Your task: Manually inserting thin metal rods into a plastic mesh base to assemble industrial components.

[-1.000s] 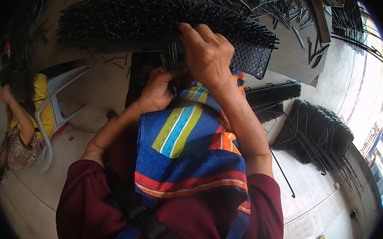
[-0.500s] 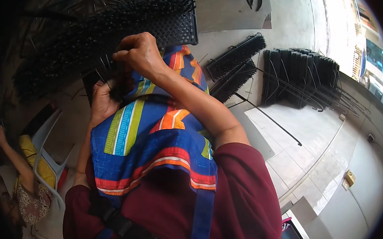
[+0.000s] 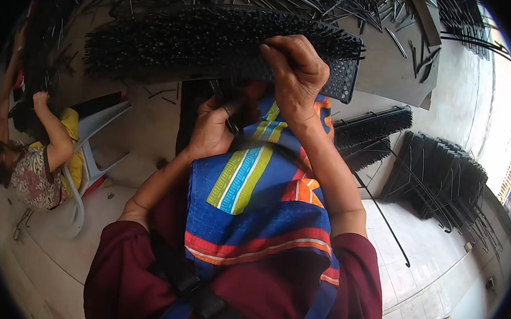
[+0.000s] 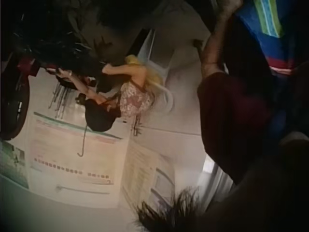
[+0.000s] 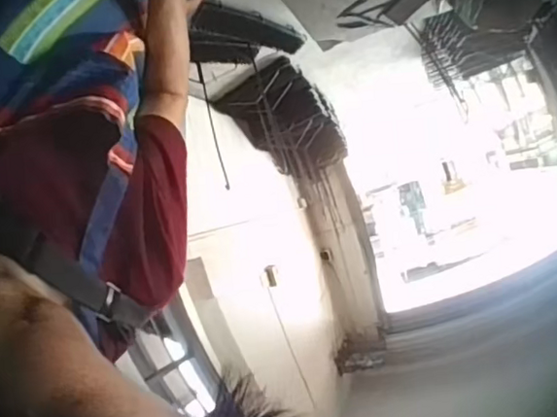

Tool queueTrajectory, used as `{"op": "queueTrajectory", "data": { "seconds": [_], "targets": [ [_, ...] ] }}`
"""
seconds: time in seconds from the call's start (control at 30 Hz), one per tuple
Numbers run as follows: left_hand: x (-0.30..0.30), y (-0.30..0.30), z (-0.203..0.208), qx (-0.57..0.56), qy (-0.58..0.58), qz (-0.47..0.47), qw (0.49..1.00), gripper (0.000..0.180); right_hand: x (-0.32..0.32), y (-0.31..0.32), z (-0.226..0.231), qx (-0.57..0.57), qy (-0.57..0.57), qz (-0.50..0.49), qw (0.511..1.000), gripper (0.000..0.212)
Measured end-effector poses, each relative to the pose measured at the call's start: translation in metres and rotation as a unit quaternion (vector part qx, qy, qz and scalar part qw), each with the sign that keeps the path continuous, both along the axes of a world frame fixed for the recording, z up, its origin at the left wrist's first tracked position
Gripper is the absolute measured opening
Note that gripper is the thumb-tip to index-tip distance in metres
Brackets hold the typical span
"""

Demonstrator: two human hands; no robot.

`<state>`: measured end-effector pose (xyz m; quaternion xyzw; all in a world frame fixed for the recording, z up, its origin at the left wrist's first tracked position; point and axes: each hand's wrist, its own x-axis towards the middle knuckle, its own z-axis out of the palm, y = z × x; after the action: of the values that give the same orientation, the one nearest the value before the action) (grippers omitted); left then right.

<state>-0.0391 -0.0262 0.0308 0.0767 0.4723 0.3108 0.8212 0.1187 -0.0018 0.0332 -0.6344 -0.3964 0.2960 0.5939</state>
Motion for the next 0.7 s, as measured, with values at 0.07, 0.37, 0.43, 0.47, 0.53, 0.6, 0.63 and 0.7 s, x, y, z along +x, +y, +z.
{"op": "queueTrajectory", "data": {
  "seconds": [0.07, 0.37, 0.43, 0.47, 0.53, 0.6, 0.63, 0.7],
  "targets": [
    [-0.004, 0.009, -0.003, -0.020, -0.005, -0.020, 1.000, 0.020, -0.005, 0.008, -0.007, 0.047, -0.026, 0.009, 0.999, 0.011],
    [-0.012, 0.014, -0.007, -0.005, 0.008, -0.045, 0.999, 0.023, -0.011, 0.019, -0.010, 0.053, -0.168, 0.029, 0.984, 0.013],
    [-0.012, 0.014, -0.011, -0.017, 0.011, -0.066, 0.998, 0.024, -0.011, 0.021, -0.012, 0.042, -0.202, 0.060, 0.977, 0.013],
    [-0.012, 0.014, -0.016, -0.039, 0.001, -0.059, 0.997, 0.023, -0.014, 0.021, -0.012, 0.041, -0.201, 0.061, 0.977, 0.013],
    [-0.014, 0.011, -0.023, -0.064, -0.007, -0.052, 0.997, 0.023, -0.020, 0.023, -0.011, 0.020, -0.261, 0.053, 0.964, 0.013],
    [-0.013, 0.014, -0.018, -0.049, 0.015, -0.074, 0.996, 0.023, -0.019, 0.024, -0.011, 0.027, -0.271, 0.058, 0.961, 0.012],
    [-0.012, 0.014, -0.018, -0.051, 0.015, -0.075, 0.996, 0.023, -0.018, 0.024, -0.011, 0.036, -0.281, 0.062, 0.957, 0.011],
    [-0.011, 0.014, -0.019, -0.062, 0.006, -0.066, 0.996, 0.022, -0.017, 0.026, -0.011, 0.034, -0.326, 0.070, 0.942, 0.011]
  ]
}}
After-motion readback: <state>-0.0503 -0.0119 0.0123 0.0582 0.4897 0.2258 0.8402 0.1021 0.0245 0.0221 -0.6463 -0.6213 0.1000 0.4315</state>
